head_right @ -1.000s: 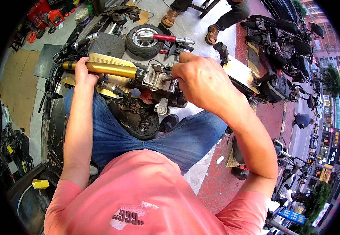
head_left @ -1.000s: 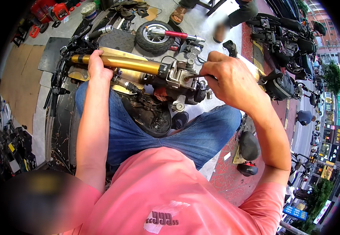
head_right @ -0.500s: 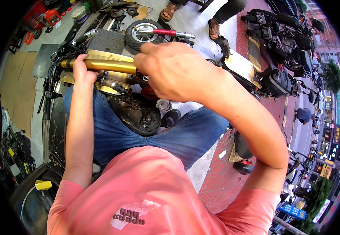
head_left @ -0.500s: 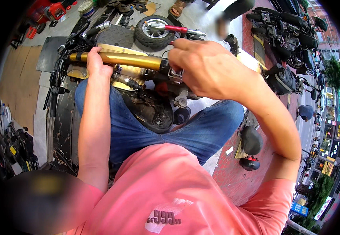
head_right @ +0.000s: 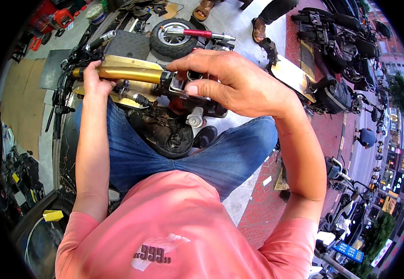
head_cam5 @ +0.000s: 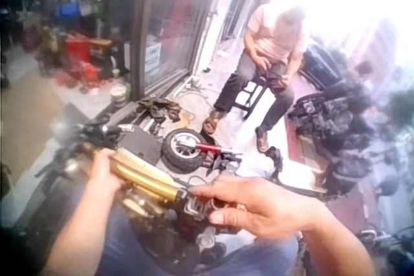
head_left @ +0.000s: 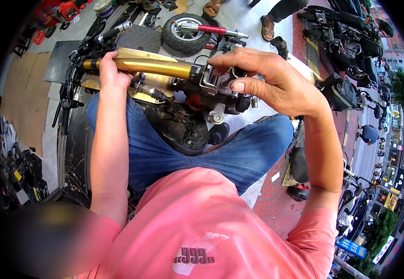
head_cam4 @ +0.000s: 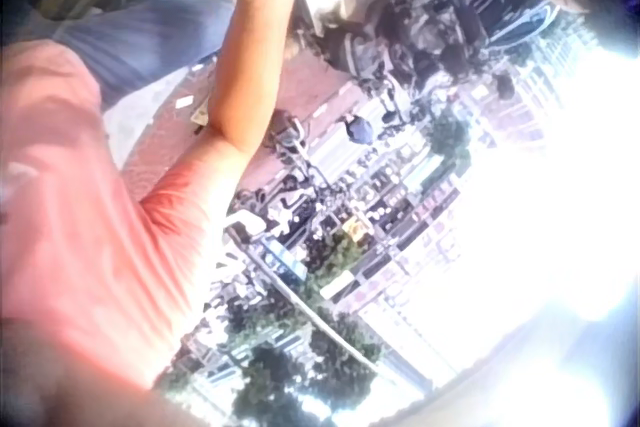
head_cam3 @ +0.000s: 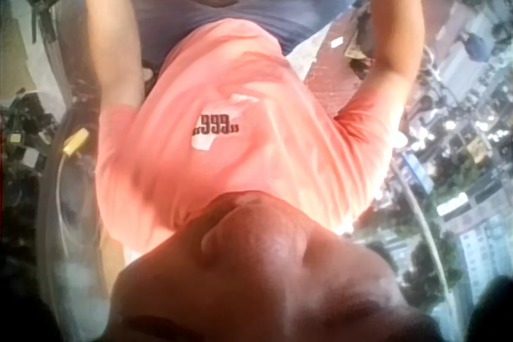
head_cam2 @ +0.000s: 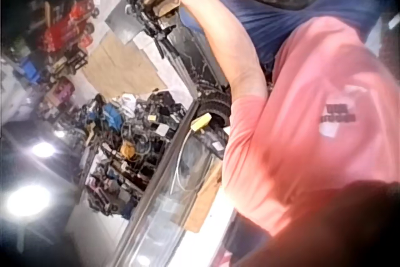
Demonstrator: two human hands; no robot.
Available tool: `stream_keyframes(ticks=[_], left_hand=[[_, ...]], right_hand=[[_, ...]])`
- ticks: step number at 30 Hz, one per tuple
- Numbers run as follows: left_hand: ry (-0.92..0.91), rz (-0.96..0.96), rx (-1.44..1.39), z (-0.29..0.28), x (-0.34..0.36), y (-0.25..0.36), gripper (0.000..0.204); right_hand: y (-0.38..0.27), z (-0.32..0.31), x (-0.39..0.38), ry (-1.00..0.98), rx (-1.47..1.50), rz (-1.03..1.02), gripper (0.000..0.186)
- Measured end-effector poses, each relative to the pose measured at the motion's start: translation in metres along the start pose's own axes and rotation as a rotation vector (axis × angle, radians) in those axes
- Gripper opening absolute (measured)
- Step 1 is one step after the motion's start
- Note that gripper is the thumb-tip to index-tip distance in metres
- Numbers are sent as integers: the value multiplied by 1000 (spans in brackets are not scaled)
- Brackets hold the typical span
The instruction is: The person sits on the floor and uses a screwdriver to loosen bolts on a scooter triple clamp. They then insert a gold front fork tube into the clamp, secure it with bolts, and use a power drill to tighten the fasteners.
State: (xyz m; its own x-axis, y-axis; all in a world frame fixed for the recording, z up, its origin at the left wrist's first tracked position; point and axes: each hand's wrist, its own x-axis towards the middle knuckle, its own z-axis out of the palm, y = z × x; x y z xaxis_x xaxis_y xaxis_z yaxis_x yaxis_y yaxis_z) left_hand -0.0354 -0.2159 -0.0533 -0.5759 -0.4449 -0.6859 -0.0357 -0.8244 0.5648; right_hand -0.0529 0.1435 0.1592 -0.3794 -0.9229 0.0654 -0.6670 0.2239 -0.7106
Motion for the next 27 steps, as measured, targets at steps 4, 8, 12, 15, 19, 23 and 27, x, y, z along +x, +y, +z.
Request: stream_keyframes(ticks=[4,8,12,15,19,23,27], left_hand=[[96,-38,-33,0,11,27,46],[70,-36,-115,0,11,54,58],[191,-94,16,8,9,61,69],[183,-196,24,4,19,65,68],[113,-243,-51,-28,71,72,67],[182,-190,-39,-23,73,65,59],[168,-99,-56,-29,58,71,56]], right_hand=[[3,1,-6,32,132,151,47],[3,14,-9,245,45,118,28],[-1,27,-9,450,-335,82,31],[4,36,-10,543,-376,61,35],[-2,25,-7,343,-195,145,36],[12,24,-13,258,6,-2,43],[16,27,-13,354,43,127,36]])
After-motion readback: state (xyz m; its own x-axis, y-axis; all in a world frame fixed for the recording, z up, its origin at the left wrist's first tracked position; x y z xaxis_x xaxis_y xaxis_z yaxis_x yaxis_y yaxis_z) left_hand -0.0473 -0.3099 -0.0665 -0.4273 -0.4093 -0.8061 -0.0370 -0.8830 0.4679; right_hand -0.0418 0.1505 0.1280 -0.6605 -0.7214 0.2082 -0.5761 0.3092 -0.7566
